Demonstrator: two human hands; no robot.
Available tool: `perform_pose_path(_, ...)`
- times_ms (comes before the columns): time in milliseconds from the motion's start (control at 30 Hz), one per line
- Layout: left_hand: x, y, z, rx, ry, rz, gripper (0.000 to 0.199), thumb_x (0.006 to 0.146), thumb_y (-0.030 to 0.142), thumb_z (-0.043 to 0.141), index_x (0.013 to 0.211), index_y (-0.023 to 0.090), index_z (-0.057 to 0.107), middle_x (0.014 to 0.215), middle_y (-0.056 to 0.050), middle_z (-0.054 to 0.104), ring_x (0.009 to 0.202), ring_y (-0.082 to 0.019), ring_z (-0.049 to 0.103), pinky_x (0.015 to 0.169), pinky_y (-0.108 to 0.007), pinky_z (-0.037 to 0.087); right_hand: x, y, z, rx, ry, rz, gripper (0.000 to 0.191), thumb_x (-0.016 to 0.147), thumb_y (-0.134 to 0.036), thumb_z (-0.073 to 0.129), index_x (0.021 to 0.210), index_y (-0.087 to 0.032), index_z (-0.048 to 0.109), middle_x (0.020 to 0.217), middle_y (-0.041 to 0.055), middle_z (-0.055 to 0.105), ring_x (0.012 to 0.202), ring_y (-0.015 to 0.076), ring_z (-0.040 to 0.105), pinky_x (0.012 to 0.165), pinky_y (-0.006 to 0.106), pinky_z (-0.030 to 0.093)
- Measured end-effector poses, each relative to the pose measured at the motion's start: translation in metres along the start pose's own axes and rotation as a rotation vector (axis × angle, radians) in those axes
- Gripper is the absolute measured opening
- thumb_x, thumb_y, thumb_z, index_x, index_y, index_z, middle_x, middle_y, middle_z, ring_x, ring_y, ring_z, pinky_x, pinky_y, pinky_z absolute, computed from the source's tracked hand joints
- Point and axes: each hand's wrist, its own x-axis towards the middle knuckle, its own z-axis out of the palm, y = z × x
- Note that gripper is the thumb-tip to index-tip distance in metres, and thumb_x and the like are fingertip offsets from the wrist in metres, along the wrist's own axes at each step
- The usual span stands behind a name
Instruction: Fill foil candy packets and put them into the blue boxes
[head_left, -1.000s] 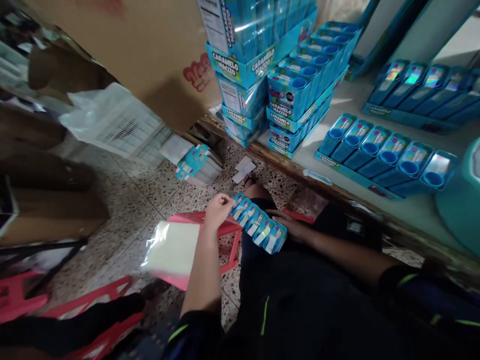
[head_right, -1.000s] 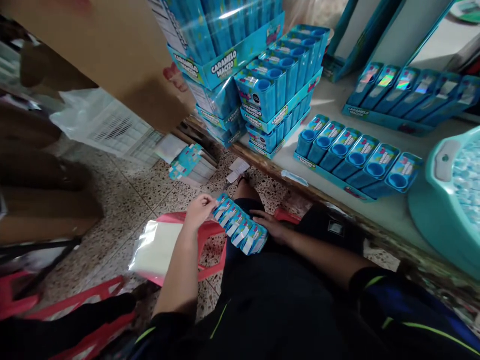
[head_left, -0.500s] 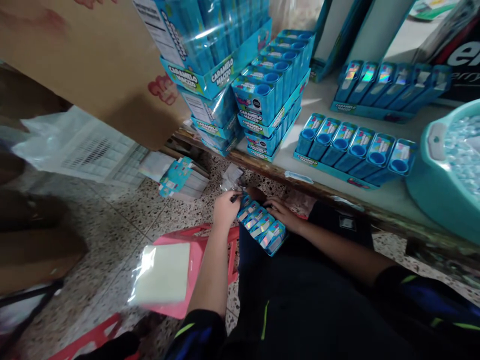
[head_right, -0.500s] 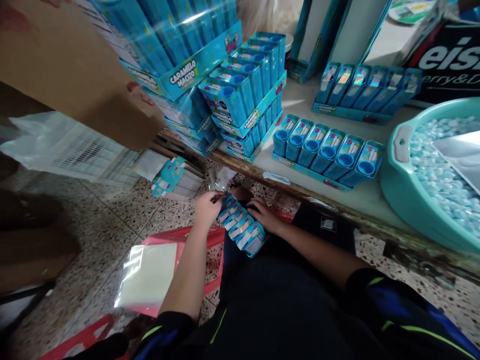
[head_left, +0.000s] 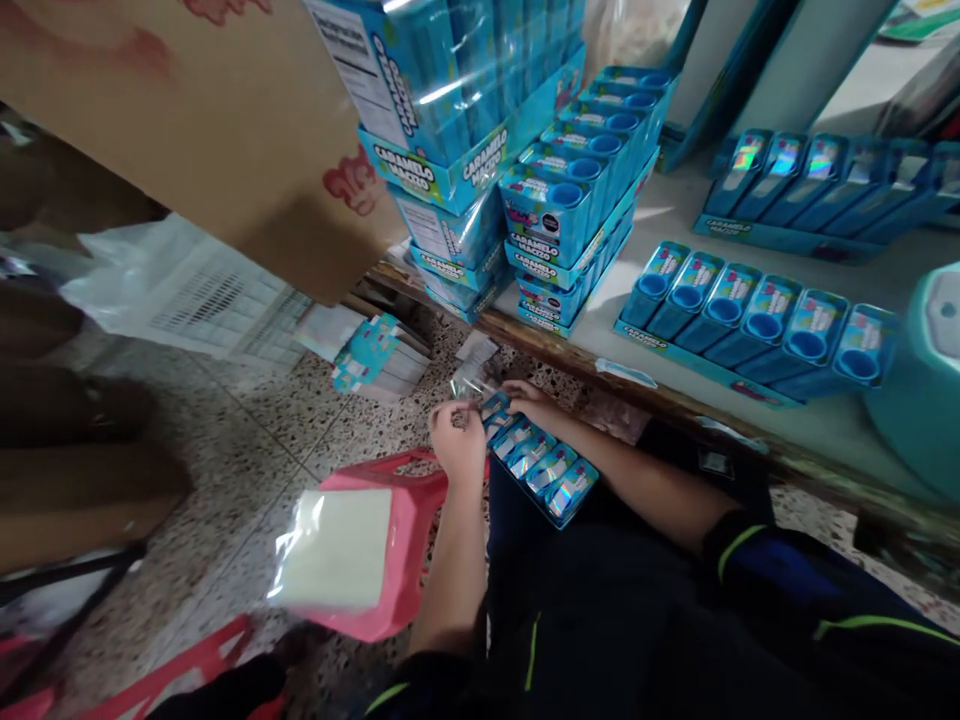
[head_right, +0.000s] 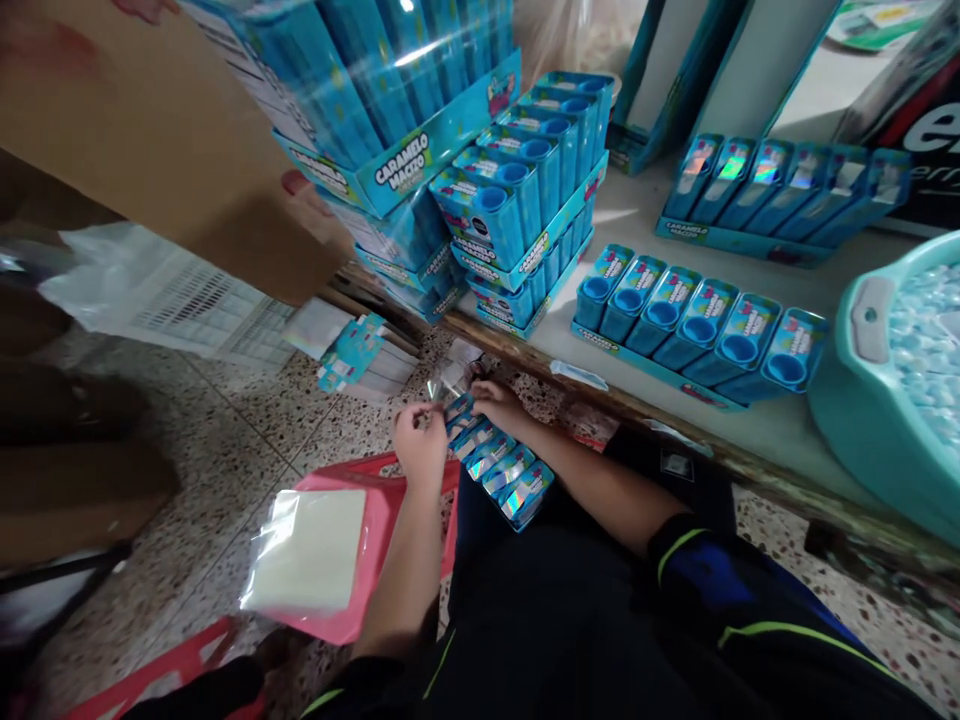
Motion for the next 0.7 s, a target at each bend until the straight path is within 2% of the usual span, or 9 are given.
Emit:
perform_pose_path(100, -0.010, -0.012, -0.008, -0.043, 0.002, -0.059, 0.023, 0.090, 0.039, 0.059, 0.094, 0.017, 0.068, 0.088, -0.007, 0.071, 0.081, -0.020, 0.070, 0.079, -0.034, 0.057, -0.004, 0.002, 0.004, 0.004, 0.038, 0.032, 0.043, 0.062, -0.010, 0.066, 0.104, -0.023, 0.067, 0.099, 0.0008, 0.072, 0.110, 0.0230, 0.065, 0.103, 0.040, 0.048)
perform_pose_path(167, -0.015, -0.015, -0.014, -0.064, 0.005, -0.054, 0.027, 0.090, 0.042, 0.059, 0.095, 0.017, 0.069, 0.089, -0.007, 0.072, 0.081, -0.019, 0.070, 0.079, -0.032, 0.057, -0.008, 0.001, 0.006, 0.002, 0.039, 0.034, 0.039, 0.063, -0.012, 0.066, 0.101, -0.022, 0.068, 0.099, 0.0008, 0.072, 0.108, 0.0222, 0.065, 0.103, 0.039, 0.049)
perform_pose_path(300, -0.026, -0.010, -0.025, -0.028, 0.019, 0.123, 0.024, 0.089, 0.041, 0.064, 0.088, 0.018, 0.072, 0.087, -0.007, 0.071, 0.079, -0.018, 0.067, 0.080, -0.032, 0.056, -0.016, 0.000, 0.009, -0.009, 0.000, 0.014, 0.034, 0.065, -0.014, 0.069, 0.098, -0.023, 0.069, 0.098, -0.0002, 0.073, 0.102, 0.0200, 0.066, 0.098, 0.037, 0.051)
perform_pose_path(400, -0.039, -0.004, -0.030, -0.020, -0.052, 0.220, 0.020, 0.090, 0.037, 0.066, 0.084, 0.019, 0.071, 0.080, -0.005, 0.070, 0.075, -0.018, 0.066, 0.077, -0.031, 0.054, -0.022, -0.001, 0.012, -0.016, -0.013, -0.021, 0.034, 0.067, -0.017, 0.073, 0.101, -0.022, 0.071, 0.103, 0.0008, 0.073, 0.104, 0.0196, 0.066, 0.099, 0.036, 0.051)
perform_pose_path(500, -0.051, -0.003, -0.030, -0.053, -0.061, 0.164, 0.021, 0.090, 0.039, 0.067, 0.084, 0.019, 0.070, 0.080, -0.004, 0.067, 0.078, -0.018, 0.066, 0.082, -0.033, 0.054, -0.028, -0.002, 0.014, -0.019, 0.006, -0.061, 0.031, 0.070, -0.022, 0.076, 0.101, -0.022, 0.073, 0.110, 0.0019, 0.073, 0.108, 0.0202, 0.066, 0.103, 0.037, 0.049)
perform_pose_path(600, -0.059, -0.009, -0.022, -0.148, 0.011, 0.068, 0.025, 0.084, 0.043, 0.074, 0.087, 0.019, 0.069, 0.099, -0.008, 0.067, 0.102, -0.022, 0.066, 0.098, -0.039, 0.052, -0.032, -0.004, 0.015, -0.021, 0.054, -0.086, 0.026, 0.073, -0.028, 0.077, 0.098, -0.021, 0.076, 0.114, 0.0035, 0.074, 0.113, 0.0218, 0.066, 0.107, 0.039, 0.048)
perform_pose_path(700, -0.066, -0.019, -0.011, -0.349, 0.049, -0.104, 0.039, 0.084, 0.049, 0.073, 0.108, 0.019, 0.067, 0.113, -0.010, 0.068, 0.110, -0.023, 0.066, 0.100, -0.039, 0.052, -0.035, -0.004, 0.013, -0.016, 0.101, -0.094, 0.025, 0.074, -0.032, 0.078, 0.097, -0.022, 0.077, 0.114, 0.0042, 0.076, 0.114, 0.0229, 0.067, 0.108, 0.039, 0.048)
